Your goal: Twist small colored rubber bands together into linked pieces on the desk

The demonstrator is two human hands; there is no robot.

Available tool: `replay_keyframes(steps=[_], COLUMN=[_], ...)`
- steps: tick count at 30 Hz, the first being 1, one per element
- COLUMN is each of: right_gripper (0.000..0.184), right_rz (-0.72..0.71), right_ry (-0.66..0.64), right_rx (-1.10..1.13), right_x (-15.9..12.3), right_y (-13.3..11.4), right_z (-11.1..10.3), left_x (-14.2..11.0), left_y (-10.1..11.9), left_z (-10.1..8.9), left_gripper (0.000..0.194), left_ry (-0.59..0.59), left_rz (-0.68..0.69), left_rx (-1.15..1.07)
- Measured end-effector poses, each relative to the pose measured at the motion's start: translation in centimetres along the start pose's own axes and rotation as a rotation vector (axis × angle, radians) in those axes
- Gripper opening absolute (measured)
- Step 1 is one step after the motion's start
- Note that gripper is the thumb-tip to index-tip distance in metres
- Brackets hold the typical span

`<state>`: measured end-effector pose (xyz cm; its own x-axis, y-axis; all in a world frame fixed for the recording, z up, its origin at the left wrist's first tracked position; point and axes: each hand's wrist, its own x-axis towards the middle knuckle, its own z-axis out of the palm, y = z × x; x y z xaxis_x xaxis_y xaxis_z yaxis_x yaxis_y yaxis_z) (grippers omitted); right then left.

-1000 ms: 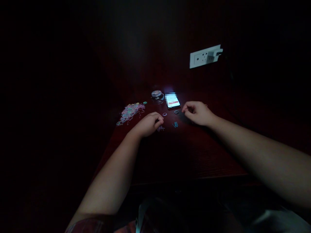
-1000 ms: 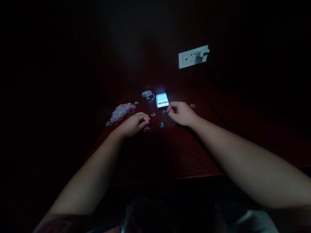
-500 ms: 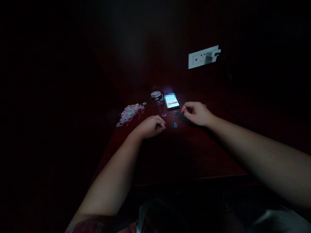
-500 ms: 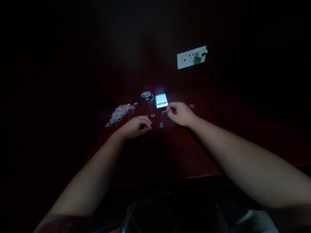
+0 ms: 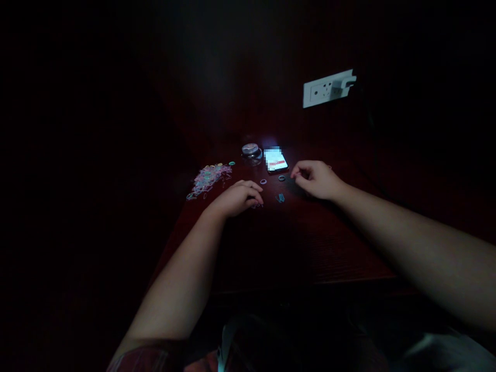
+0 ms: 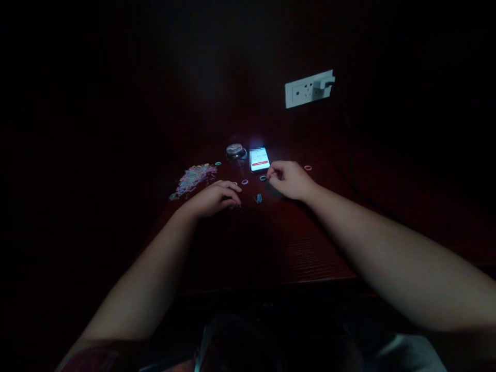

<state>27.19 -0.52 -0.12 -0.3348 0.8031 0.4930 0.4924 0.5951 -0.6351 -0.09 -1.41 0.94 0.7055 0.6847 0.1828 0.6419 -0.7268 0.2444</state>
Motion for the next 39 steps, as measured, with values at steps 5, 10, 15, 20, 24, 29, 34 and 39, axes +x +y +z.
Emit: replay_keyframes(steps=[5,10,15,20,24,29,34,39], right_gripper=[0.011,0.014,0.014,0.013,0.013,0.013,0.013,0.013], right_rz=[0.017,-0.051,-0.031,0.006,0.016,0.023,0.034,0.093], right_ry=[-0.001,0.014,0.043,0.034,0.034,0.038,0.045,0.088], right_rx=[0.004,-0.086,-0.093,-0.087,-0.086,-0.08,-0.063,-0.04], right_x=[0.0,-0.1,-0.1,-0.1,-0.1,-0.1,-0.1,0.1], right_y=[-0.3,-0.9,-0.8,-0.7,-0.7,-0.8,-0.6,0.1], right_z=[-0.1,-0.3,-0.4,-0.4,-0.4,-0.3,-0.4,-0.5], left_x=[-0.3,-0.6,-0.1,-0.1,-0.2,-0.1,-0.2,-0.2], left_y=[0.2,-0.2,-0.2,0.1,0.3,0.6,0.6,0.7], left_z=[-0.7,-0.4,0.4,0.2,-0.1,0.0,0.1,-0.1], left_gripper=[0.037,0.065,0.052,0.028,0.024,0.033,0.046,0.03], left_ry=[0.124,0.009,-0.053,-0.059,-0.067,-0.05,-0.046,-0.052], left_rz=[-0.019,-0.05,-0.024,-0.013,-0.016,-0.008,0.009,-0.018], left_rx=[-0.028,-0.049,-0.062,-0.074,-0.075,-0.074,-0.088,-0.084])
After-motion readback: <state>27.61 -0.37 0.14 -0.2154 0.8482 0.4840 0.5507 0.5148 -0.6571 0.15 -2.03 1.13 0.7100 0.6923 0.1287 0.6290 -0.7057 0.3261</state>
